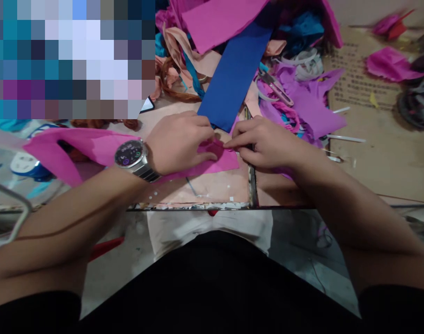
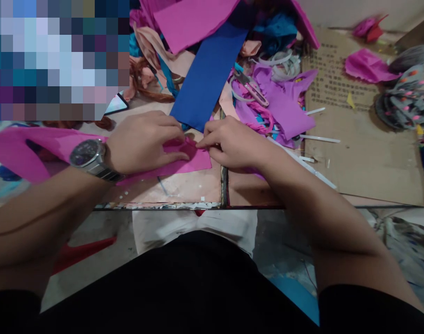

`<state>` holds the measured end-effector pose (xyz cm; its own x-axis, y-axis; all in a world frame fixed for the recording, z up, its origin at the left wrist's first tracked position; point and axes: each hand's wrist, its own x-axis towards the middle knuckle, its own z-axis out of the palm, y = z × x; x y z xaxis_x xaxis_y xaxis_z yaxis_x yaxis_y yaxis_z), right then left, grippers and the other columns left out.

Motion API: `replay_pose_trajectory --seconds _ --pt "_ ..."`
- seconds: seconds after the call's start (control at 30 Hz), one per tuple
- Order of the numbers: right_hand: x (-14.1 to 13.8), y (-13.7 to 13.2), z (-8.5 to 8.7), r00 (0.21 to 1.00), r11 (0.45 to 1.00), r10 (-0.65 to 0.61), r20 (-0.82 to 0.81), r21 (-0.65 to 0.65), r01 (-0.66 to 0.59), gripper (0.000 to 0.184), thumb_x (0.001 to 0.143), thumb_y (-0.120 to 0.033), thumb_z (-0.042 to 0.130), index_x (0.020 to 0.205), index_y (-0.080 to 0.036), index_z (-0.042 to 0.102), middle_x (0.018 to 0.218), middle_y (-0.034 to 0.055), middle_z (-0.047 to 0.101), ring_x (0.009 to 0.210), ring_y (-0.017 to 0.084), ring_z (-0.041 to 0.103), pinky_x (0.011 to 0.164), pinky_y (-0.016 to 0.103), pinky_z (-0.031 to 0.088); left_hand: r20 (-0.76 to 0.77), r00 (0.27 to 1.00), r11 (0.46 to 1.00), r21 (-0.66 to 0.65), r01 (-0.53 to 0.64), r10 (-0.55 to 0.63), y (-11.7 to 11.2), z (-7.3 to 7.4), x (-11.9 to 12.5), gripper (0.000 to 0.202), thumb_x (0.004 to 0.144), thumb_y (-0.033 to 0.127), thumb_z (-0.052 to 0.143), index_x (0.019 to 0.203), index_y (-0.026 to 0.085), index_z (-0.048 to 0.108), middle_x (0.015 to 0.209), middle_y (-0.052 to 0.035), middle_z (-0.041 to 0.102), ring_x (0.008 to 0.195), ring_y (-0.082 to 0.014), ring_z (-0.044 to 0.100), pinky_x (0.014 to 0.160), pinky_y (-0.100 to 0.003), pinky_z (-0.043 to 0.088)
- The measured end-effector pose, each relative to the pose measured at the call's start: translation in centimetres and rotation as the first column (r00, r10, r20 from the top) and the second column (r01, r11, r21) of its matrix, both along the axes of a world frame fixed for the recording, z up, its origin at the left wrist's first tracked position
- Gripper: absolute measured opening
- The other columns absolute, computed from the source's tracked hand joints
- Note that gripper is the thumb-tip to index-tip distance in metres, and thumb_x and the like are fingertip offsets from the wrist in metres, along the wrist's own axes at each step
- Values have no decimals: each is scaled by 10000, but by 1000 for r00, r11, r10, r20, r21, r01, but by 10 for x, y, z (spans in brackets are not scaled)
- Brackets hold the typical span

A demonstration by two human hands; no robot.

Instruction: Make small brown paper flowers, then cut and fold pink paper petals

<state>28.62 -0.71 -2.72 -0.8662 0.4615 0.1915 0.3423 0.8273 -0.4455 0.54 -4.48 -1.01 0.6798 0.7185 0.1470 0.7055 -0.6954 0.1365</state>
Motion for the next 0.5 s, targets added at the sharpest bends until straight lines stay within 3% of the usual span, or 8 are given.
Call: replay_pose_trajectory --seconds 0.2,0.33,0.5 --pt "-1 0 1 1000 1000 -16 8 -22 17 404 1001 -135 575 1213 -237 904 1047 74 814 949 229 735 921 407 566 94 972 975 -37 218 -214 3 -5 2 289 1110 431 675 1162 240 886 1214 -102 867 1139 -306 771 982 -458 587" --pt "-1 -1 2 999 998 -19 27 -59 20 431 998 -138 552 1202 -194 928 1047 117 809 947 253 742 919 430 557 128 971 974 -78 213 -202 3 -6 2 279 1099 432 673 1131 273 900 1180 -98 875 1150 -314 769 1012 -470 585" --pt "-1 0 0 1000 998 -15 -2 -57 14 428 938 -94 592 1167 -218 932 1035 89 816 928 236 740 909 417 566 105 979 977 -105 187 -176 5 -6 0 285 1073 454 693 1137 267 899 1183 -108 869 1147 -329 772 1000 -478 592"
